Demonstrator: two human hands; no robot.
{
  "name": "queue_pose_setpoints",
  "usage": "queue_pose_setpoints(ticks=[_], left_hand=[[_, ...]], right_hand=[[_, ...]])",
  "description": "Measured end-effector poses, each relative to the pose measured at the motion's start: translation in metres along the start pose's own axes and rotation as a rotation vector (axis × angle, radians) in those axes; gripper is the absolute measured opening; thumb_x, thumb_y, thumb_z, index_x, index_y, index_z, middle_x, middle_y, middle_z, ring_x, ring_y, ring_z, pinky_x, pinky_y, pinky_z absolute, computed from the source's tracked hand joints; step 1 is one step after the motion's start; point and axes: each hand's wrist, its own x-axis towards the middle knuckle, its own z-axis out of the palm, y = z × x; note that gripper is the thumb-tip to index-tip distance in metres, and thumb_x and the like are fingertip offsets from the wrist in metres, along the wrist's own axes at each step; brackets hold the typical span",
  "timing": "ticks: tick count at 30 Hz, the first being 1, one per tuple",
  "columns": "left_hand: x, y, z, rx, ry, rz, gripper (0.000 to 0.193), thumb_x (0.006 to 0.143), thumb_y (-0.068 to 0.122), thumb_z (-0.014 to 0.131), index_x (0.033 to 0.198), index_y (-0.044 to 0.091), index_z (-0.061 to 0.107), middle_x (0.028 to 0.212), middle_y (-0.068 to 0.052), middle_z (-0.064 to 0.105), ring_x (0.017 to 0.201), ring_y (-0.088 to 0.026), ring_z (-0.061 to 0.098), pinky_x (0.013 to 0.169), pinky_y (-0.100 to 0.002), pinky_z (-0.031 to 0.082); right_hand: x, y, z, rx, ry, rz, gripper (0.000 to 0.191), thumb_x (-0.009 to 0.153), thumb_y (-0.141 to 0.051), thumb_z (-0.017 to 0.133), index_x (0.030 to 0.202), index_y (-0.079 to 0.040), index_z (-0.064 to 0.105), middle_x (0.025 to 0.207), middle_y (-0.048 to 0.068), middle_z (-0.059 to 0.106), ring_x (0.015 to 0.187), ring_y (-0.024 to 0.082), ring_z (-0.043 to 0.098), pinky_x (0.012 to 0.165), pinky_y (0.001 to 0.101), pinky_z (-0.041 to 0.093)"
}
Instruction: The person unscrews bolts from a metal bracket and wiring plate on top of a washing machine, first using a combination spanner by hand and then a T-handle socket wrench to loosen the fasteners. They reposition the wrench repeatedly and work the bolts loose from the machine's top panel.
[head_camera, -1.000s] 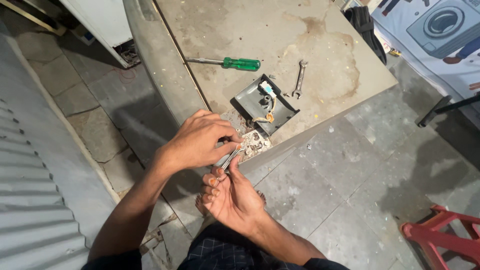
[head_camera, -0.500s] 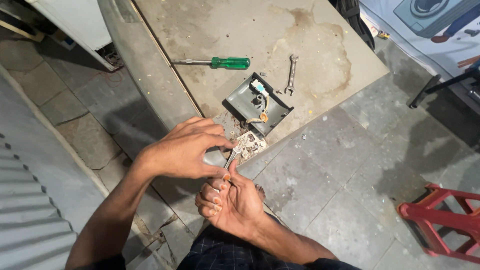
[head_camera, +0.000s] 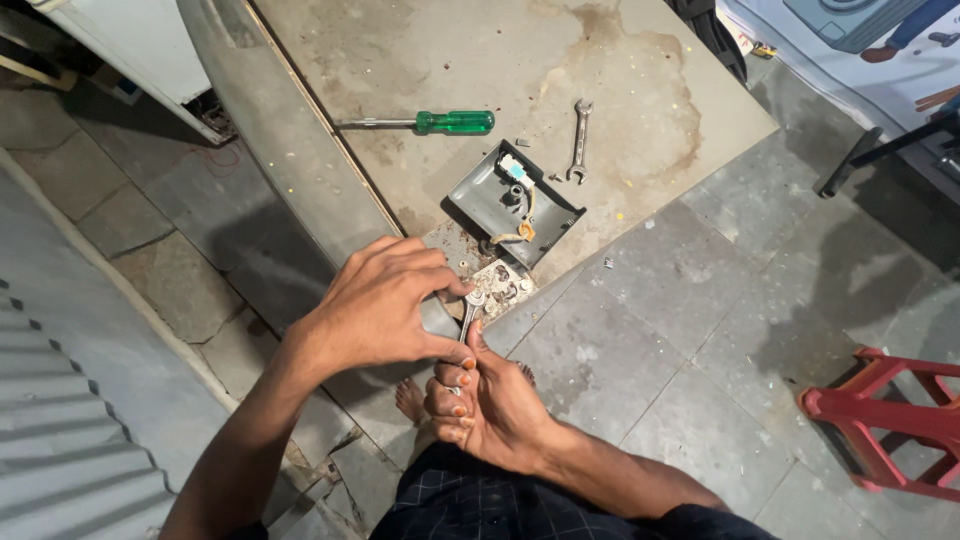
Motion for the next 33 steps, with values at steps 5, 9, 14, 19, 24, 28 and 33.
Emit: queue_pose_setpoints(ticks=[5,9,14,19,24,28,33], left_hand=[[0.001,0.002,0.0,0.022,0.103,0.072,0.06,0.054,0.058,0.091,0.089,0.011,0.078,0.084,-0.003,0.067,0.094,-0.027,0.064,0.089,-0.042,0.047],[0.0,0.004,0.004,0.019,0.067,0.002,0.053,0.058,0.055,0.09,0.088,0.012,0.078,0.08,-0.001,0.067,0.09,-0.025,0.064,0.084,-0.04,0.048],[-0.003,0.004,0.008,0.032,0.187,0.05,0.046,0.061,0.049,0.09,0.087,0.012,0.079,0.077,-0.002,0.065,0.084,-0.026,0.064,0.082,-0.04,0.049],[-0.001,0.002,0.012,0.023,0.307,0.006,0.016,0.075,0.031,0.084,0.081,0.017,0.08,0.075,0.0,0.068,0.077,-0.023,0.066,0.074,-0.037,0.053],[0.004,0.002,0.019,-0.073,0.322,0.019,0.009,0.08,0.021,0.078,0.088,0.016,0.08,0.08,0.0,0.072,0.077,-0.024,0.067,0.069,-0.036,0.054],[0.006,0.001,0.021,-0.106,0.38,0.009,0.019,0.088,0.016,0.071,0.104,0.016,0.081,0.092,-0.001,0.075,0.084,-0.025,0.069,0.073,-0.037,0.055],[0.004,-0.002,0.02,-0.069,0.292,0.011,0.018,0.079,0.023,0.077,0.095,0.018,0.082,0.084,-0.002,0.075,0.084,-0.024,0.07,0.072,-0.037,0.055]], right_hand=[[-0.019,-0.013,-0.01,-0.064,0.0,0.019,0.047,0.109,-0.052,0.037,0.081,-0.016,0.045,0.064,-0.002,0.038,0.058,0.012,0.038,0.06,0.0288,0.037],[-0.035,-0.034,-0.022,-0.173,-0.014,0.116,0.046,0.111,-0.048,0.037,0.08,-0.014,0.042,0.067,-0.001,0.039,0.058,0.012,0.035,0.06,0.027,0.036],[-0.026,-0.04,-0.034,-0.245,-0.053,0.103,0.047,0.112,-0.049,0.035,0.082,-0.014,0.042,0.068,-0.001,0.04,0.058,0.012,0.034,0.057,0.0266,0.035],[-0.017,-0.02,-0.035,-0.109,-0.211,0.034,0.043,0.111,-0.045,0.034,0.096,-0.01,0.053,0.071,0.002,0.048,0.062,0.014,0.044,0.058,0.0278,0.042],[0.0,-0.001,-0.034,-0.208,-0.142,-0.146,0.031,0.107,-0.034,0.043,0.11,-0.008,0.06,0.089,0.011,0.07,0.067,0.015,0.062,0.06,0.0295,0.05],[0.017,-0.001,-0.033,-0.48,0.002,-0.419,0.034,0.109,-0.028,0.054,0.117,0.002,0.065,0.097,0.015,0.074,0.066,0.012,0.062,0.064,0.0261,0.051],[0.019,-0.002,-0.03,-0.595,0.123,-0.425,0.03,0.105,-0.023,0.06,0.117,0.003,0.066,0.097,0.014,0.076,0.066,0.011,0.063,0.066,0.0266,0.054]])
